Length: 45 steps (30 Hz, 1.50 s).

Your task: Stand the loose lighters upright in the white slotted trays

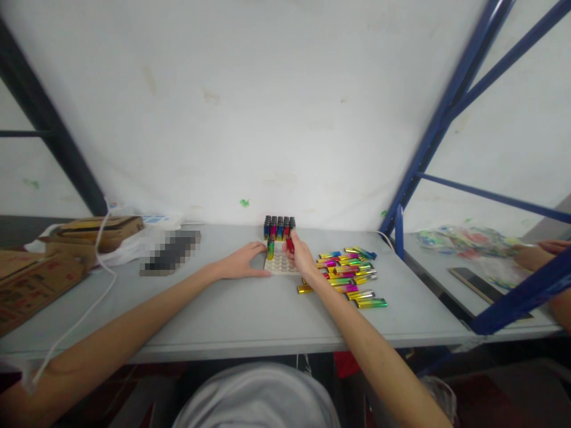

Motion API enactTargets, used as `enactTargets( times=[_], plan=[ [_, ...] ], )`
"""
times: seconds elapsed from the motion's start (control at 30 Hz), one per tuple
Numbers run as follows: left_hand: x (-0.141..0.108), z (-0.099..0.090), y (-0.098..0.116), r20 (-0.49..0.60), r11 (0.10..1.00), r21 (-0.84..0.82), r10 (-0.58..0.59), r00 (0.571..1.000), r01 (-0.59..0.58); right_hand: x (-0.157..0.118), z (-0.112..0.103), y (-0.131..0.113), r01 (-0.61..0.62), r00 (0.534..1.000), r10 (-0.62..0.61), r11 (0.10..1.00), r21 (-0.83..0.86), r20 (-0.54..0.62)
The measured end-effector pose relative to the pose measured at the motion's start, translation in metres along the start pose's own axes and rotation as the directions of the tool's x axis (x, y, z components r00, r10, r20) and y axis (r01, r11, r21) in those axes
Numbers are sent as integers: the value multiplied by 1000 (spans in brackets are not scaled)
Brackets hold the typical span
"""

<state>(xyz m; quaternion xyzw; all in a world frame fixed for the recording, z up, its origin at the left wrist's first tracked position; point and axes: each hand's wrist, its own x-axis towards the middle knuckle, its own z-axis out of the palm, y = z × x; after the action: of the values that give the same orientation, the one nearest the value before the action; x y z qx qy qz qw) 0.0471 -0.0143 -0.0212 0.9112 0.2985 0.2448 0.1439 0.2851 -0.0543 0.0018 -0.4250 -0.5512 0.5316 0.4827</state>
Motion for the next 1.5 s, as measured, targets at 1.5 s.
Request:
enactTargets(
  times=[1.5],
  plan=[
    [1,1,-2,-19,1000,1,3,1000,-3,3,-11,4,515,842,-421,437,-737,338]
  ],
)
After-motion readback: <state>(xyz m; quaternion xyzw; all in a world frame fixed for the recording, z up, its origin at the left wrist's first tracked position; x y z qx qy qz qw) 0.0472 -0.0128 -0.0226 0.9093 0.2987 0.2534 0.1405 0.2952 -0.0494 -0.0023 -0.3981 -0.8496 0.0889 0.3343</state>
